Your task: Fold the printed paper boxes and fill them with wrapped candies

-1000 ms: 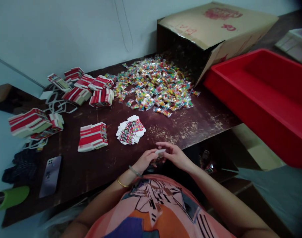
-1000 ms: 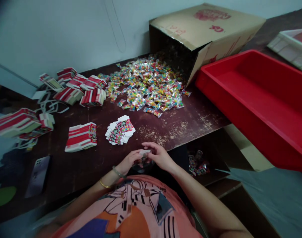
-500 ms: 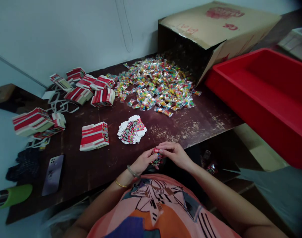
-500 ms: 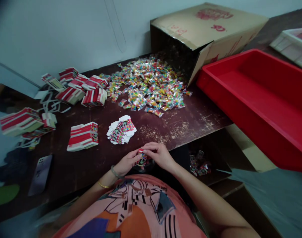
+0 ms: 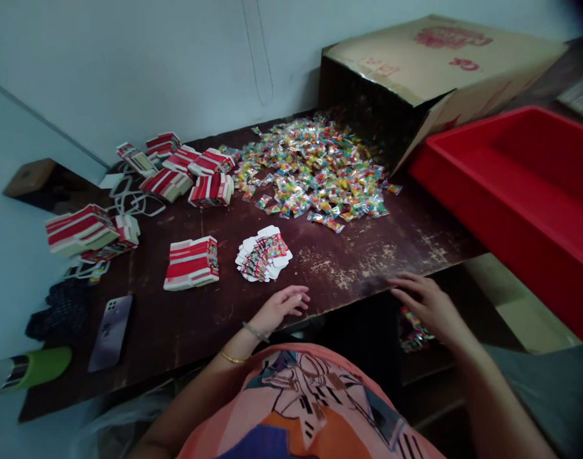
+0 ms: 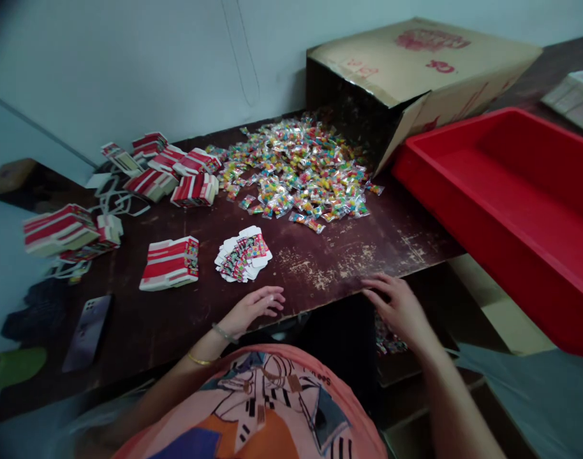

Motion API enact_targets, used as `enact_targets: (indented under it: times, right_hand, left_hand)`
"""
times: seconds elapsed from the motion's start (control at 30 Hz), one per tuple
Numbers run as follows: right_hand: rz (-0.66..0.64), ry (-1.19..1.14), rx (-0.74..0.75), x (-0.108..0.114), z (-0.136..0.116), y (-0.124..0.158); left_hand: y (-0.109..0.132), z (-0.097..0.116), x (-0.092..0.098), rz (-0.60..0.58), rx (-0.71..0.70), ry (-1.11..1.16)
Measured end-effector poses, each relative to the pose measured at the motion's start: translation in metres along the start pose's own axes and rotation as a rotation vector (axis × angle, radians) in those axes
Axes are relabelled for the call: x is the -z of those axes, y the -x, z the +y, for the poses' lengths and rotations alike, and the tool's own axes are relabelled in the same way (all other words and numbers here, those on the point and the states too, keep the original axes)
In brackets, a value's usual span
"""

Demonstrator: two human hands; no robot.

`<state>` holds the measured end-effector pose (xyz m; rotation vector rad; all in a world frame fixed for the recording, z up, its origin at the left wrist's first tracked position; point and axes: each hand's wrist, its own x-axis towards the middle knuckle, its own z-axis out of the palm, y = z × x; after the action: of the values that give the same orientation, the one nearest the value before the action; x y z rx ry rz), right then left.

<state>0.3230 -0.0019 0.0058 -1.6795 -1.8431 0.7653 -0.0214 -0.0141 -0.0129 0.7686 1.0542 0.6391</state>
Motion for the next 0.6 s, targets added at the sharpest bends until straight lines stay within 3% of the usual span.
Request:
enact_targets:
  times: [0.13, 0.2, 0.27, 0.33, 0.43, 0.53, 0.6]
  right_hand:
    - [-0.133, -0.116, 0.332, -0.102, -0.061, -0.054]
    - [-0.173, -0.004, 0.505, -0.150, -0.095, -0.089]
    - [-0.223, 0.183, 0.608, -0.180, -0.117, -0.120]
    - [-0.268, 0.307, 0.670, -0.192, -0.127, -0.144]
    - [-0.306, 0.349, 0.720, -0.190, -0.129, -0.155]
    - [-0.335, 0.376, 0.754, -0.176, -0.129, -0.133]
    - [-0.333, 0.338, 0.821, -0.165, -0.128, -0.104]
  left_hand:
    - [0.004, -0.003, 0.007, 0.087, 0.017, 0.077]
    - [0.008, -0.006, 0.007, 0.077, 0.040, 0.083]
    - [0.014, -0.008, 0.008, 0.064, 0.065, 0.080]
    - [0.019, -0.010, 0.013, 0.075, 0.072, 0.087]
    - [0.023, -0.007, 0.025, 0.122, 0.046, 0.155]
    - [0.019, 0.005, 0.036, 0.162, 0.029, 0.329]
    - [0.014, 0.013, 0.038, 0.120, 0.022, 0.479]
